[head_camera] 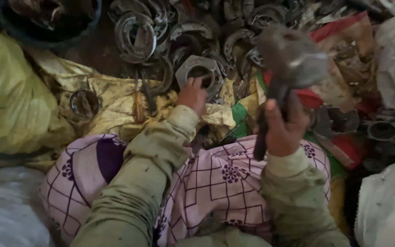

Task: The person sits on the floor and uses a hammer to strike a metal part held in a hexagonal jig. They repeatedly adjust the part and hammer it to shape or separate components.

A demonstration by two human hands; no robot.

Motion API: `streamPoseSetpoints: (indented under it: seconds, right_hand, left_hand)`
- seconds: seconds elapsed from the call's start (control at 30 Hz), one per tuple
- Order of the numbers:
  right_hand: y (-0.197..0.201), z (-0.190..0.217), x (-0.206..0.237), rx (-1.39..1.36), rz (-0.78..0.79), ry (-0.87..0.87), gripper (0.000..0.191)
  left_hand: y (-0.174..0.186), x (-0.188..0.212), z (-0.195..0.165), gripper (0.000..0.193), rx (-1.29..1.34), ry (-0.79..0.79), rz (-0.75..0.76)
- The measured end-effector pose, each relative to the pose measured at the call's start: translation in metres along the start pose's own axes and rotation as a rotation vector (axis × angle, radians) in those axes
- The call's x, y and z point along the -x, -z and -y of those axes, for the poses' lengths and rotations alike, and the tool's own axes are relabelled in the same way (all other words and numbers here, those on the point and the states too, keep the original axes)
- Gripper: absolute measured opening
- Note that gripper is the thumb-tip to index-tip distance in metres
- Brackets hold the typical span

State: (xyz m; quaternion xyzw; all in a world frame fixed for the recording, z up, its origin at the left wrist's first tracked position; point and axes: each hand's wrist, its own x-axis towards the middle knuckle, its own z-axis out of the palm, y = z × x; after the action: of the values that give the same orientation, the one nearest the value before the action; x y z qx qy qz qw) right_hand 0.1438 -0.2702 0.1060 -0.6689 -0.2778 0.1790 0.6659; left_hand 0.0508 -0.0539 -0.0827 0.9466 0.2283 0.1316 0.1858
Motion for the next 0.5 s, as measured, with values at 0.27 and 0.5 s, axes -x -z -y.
streamPoseSetpoints:
  seconds: [0.27,0.5]
  right_hand:
    - [-0.031,-0.088,-0.025,0.212,0.141,-0.419,0.042]
    - [-0.002,0.003,-0.002,0.092,0.012,-0.437,0.025]
  left_hand:
    - [0.029,-0.006,-0.008,0.009,-0.278,0.007,0.284]
    - [0.017,-0.003,-0.007,0.021,0.003,-0.022,0.037]
